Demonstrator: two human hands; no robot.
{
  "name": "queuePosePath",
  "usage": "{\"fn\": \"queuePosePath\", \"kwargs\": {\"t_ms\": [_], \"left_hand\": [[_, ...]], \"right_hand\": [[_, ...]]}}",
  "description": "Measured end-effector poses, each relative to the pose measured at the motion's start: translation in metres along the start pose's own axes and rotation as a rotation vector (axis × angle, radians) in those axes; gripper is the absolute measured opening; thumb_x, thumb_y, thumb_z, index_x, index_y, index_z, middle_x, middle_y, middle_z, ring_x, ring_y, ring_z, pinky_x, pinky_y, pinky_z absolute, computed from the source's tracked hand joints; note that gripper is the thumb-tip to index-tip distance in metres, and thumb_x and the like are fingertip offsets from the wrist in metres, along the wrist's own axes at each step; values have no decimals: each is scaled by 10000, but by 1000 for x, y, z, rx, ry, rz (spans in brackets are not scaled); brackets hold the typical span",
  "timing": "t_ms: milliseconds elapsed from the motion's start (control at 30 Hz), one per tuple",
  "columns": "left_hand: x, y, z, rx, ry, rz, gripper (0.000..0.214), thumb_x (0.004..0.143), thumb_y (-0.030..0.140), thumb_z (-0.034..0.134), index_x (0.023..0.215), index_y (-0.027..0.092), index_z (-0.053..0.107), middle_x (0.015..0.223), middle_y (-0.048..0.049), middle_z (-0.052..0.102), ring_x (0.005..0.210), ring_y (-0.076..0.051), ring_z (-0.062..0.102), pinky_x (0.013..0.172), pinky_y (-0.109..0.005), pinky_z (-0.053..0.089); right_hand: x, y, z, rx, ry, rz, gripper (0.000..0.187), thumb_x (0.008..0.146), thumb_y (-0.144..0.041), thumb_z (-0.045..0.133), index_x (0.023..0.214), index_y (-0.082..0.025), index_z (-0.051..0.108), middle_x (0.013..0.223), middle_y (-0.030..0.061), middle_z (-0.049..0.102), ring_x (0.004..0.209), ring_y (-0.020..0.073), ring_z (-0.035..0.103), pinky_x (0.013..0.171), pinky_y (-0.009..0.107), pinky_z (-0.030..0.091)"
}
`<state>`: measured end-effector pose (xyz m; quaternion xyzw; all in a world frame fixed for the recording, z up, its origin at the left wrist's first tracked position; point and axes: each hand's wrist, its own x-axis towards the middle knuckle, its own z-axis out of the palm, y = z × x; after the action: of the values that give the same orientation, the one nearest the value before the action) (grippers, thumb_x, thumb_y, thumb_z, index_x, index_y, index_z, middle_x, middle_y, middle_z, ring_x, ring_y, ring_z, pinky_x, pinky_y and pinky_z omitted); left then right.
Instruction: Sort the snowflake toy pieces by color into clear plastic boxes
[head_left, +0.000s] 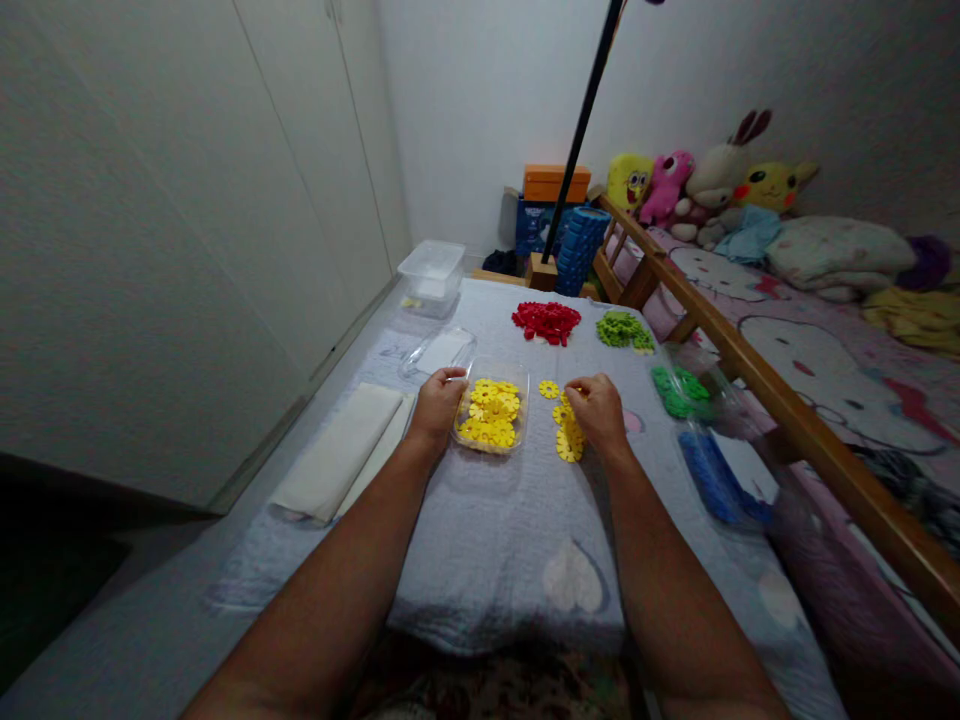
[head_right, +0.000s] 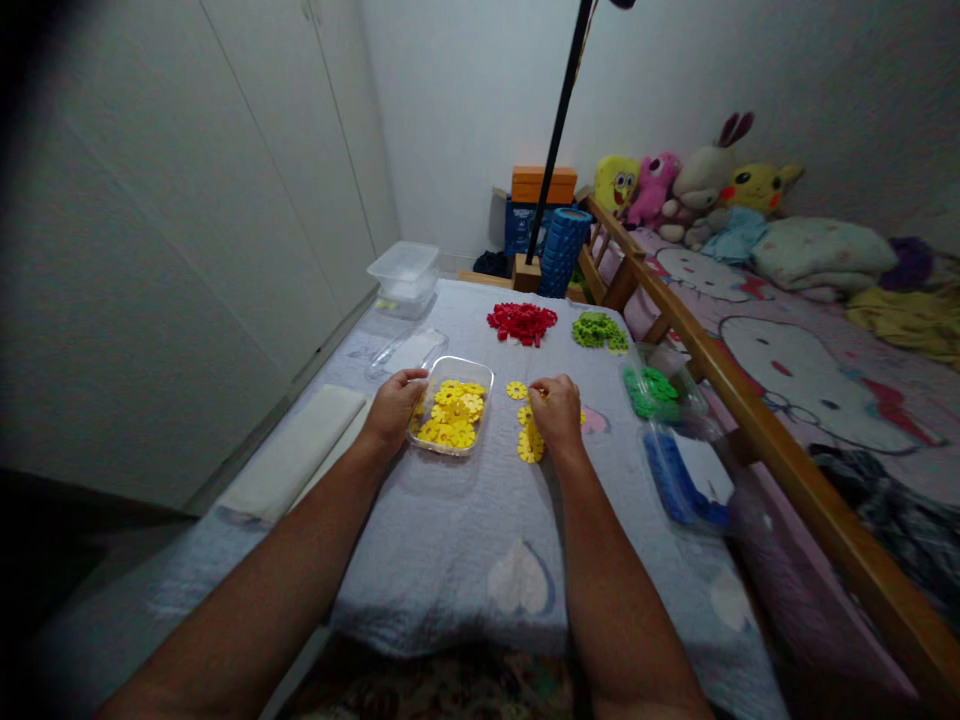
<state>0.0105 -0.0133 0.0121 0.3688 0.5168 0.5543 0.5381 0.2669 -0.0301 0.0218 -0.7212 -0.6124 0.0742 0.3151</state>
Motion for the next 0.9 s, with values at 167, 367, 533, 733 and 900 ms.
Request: {"fn": "queuePosePath", "kwargs": {"t_ms": [167,367,533,733,900], "left_hand": [[0,0,0,9,-1,6,439,583,343,682,982,164,648,623,46,611,517,-118,506,498,-231,389],[-2,2,0,10,-5,5,438,596,344,687,994,166,647,637,41,615,537,-124,523,515,-235,398],[-3,3,0,17,-2,5,435,601,345,688,996,164,651,634,44,599,536,-124,517,510,-234,385],[-1,0,-1,9,-9,9,442,597,345,687,999,164,655,649,37,616,541,-125,526,522,-238,410],[1,-2,-1,21,-1,23,428,602,336,687,993,161,666,671,28,631,556,-126,541,533,-236,422]], "right_hand": [[-4,-11,1,404,52,-113,250,809,-375,637,841,-187,800,745,13,552,686,172,513,689,320,426],[-20,-40,10,638,-56,-141,261,832,-432,641,897,-204,751,822,21,679,721,175,586,684,307,445],[-27,-53,19,490,-39,-227,125,868,-329,616,864,-227,688,816,18,697,796,202,602,782,336,453],[-30,-66,26,218,7,-297,37,873,-218,671,859,-227,703,957,60,700,993,251,579,909,381,401],[-35,-72,28,140,-103,-338,52,899,-209,695,863,-233,723,882,33,724,938,235,578,908,386,356]]}}
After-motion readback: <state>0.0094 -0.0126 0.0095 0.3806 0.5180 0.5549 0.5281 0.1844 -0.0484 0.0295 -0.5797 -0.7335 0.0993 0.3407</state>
